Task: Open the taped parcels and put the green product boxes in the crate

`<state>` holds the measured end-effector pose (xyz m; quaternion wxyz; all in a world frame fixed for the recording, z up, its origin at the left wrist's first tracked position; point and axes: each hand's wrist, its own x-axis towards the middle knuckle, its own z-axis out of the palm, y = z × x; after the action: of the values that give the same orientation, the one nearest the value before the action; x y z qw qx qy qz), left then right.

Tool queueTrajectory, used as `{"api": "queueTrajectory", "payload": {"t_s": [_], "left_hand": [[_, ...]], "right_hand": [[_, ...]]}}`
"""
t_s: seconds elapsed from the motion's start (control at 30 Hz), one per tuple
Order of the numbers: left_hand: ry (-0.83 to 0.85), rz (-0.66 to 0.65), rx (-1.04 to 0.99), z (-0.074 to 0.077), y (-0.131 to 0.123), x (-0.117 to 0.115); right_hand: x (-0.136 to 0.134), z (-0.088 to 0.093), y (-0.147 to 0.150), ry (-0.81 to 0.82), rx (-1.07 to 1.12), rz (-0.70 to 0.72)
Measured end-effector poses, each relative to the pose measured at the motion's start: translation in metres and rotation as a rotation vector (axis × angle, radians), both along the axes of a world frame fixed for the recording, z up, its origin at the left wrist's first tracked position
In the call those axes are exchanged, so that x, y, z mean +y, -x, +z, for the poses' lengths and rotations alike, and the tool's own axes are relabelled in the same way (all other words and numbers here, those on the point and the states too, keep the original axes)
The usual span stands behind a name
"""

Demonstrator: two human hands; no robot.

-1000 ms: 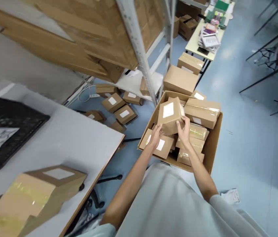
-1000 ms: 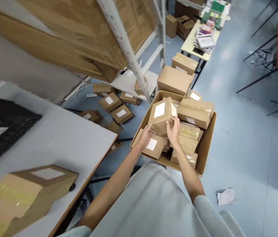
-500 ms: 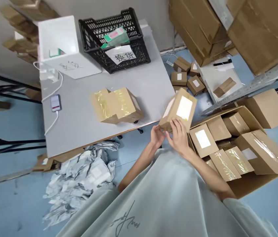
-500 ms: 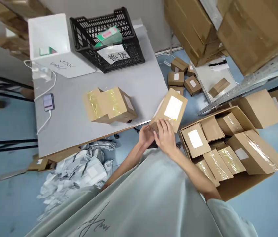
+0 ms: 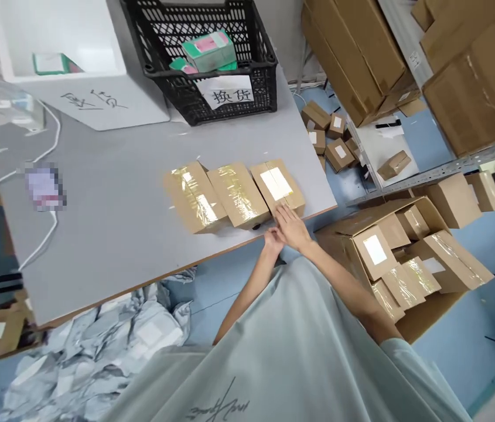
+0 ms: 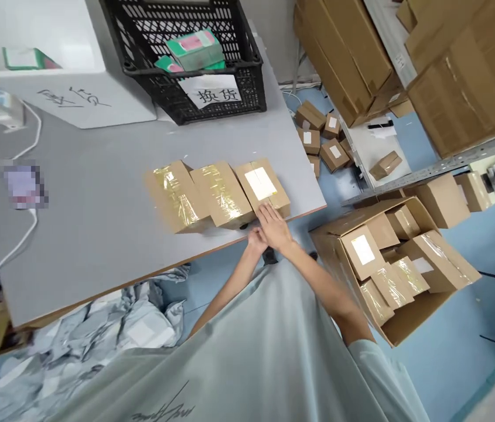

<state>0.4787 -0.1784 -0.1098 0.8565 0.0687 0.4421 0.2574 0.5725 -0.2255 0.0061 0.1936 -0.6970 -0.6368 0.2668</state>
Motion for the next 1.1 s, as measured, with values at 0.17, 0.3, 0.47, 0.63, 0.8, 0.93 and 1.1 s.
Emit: {"api": "queueTrajectory", "payload": {"t_s": [0.17,0.3,0.47,0.63,0.8,0.93,1.1], "left_hand": [[0.124,0.002,0.044,0.002,0.02,-0.015],[0.261,-0.102,0.036,0.007,0.028,-0.03],[0.23,-0.289,0.12,0.021,0.02,-0.066],[0.097,-0.505,0.2,0.059,-0.004,-0.153],[0.041,-0.828,0.271,0.083,-0.028,-0.311],[0.035,-1.092,0.351,0.089,-0.047,-0.456],[-0.037,-1.375,0.251,0.103,-0.082,-0.595]], "right_hand": [[-0.1,-0.002,0.028,-0.025,0.06,-0.334],[-0.199,-0.002,0.048,-0.046,0.068,-0.605],[-0.29,0.011,0.059,-0.056,0.022,-0.886],[-0.384,0.024,0.054,-0.173,-0.021,-1.065],[-0.515,0.02,0.074,-0.323,-0.02,-1.3],[-0.623,0.013,0.094,-0.392,0.005,-1.541],[-0.726,0.017,0.085,-0.465,-0.006,-1.762]]}}
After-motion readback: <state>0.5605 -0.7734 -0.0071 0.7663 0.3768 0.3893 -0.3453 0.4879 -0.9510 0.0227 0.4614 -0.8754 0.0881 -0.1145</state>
